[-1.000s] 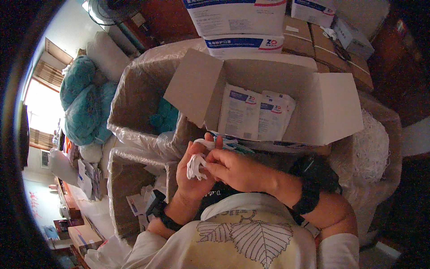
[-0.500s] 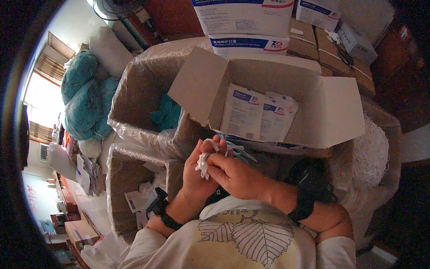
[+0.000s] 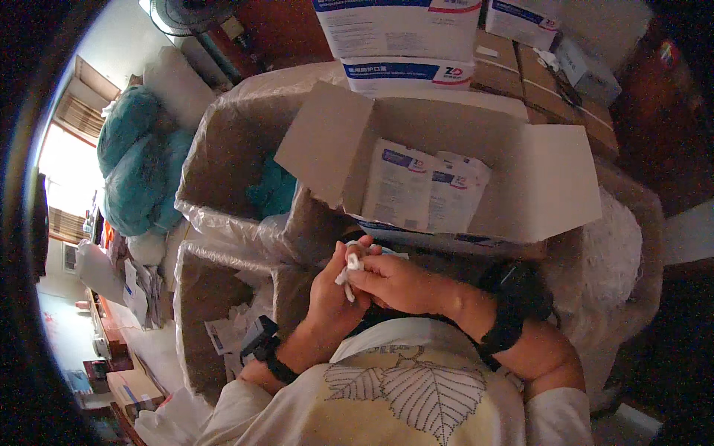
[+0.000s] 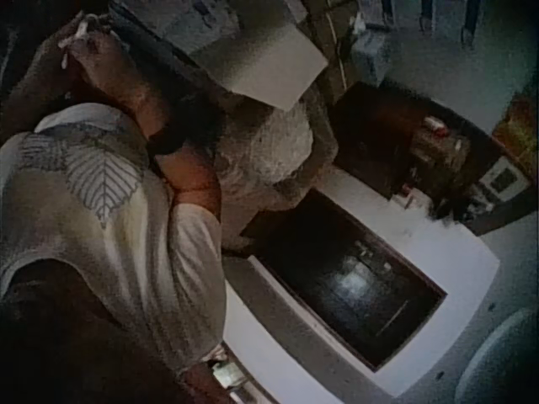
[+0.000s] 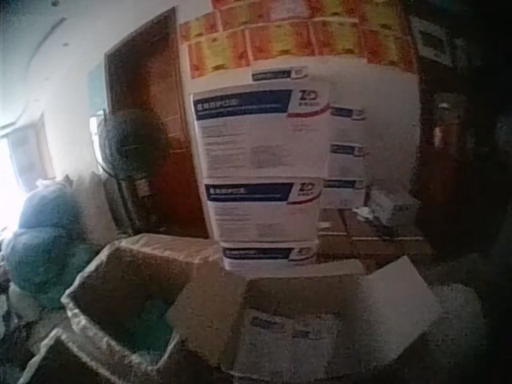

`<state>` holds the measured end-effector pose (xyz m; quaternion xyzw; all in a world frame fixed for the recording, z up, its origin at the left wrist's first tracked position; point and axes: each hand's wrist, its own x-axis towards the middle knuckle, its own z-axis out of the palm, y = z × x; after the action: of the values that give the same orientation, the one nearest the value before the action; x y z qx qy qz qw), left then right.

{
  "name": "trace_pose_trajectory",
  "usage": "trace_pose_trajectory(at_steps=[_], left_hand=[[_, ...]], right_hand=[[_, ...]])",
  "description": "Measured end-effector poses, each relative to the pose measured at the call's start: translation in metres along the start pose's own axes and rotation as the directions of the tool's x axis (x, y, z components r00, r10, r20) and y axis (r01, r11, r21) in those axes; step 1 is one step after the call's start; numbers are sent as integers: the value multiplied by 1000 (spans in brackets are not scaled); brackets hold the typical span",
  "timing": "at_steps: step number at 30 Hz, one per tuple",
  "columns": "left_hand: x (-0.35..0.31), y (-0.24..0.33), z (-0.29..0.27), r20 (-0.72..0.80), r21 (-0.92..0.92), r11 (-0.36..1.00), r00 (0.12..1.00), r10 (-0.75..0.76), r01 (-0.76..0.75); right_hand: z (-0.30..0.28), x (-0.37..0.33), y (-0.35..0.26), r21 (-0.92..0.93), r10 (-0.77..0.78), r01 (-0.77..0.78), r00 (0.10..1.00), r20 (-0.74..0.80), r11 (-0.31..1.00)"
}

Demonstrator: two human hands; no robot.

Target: The recorder is packing individual medical face masks into white paper sleeves and placing them into a shipping box.

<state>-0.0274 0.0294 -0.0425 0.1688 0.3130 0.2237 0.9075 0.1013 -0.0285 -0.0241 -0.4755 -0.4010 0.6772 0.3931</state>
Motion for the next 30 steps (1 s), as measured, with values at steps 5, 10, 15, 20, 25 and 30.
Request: trace_pose_trajectory(at_steps=[5,10,15,20,25,30], left_hand=[[-4,0,8,25,94,992,997,78,-80],[0,5,11,-126,-51,985,979,158,-166],[-20,26,-4,136,-110,963,964,-230,245],[-58,33,10,248,458,804,813,-526,380],[-68,39,12,271,563,727,743,-612,393],[-75,43,4,212,539,739,783,-585,406]], right_hand=[[0,-2,-1,-187,-100,104,995,29,977],[3,-10,9,-312,-197,167,978,-66,935],[4,-38,-3,-454,22,49,988,150,890],[7,-67,-24,-662,206,161,874,441,732],[9,-80,-36,-726,321,136,831,454,674],[-8,-104,-25,-728,327,108,842,429,677]])
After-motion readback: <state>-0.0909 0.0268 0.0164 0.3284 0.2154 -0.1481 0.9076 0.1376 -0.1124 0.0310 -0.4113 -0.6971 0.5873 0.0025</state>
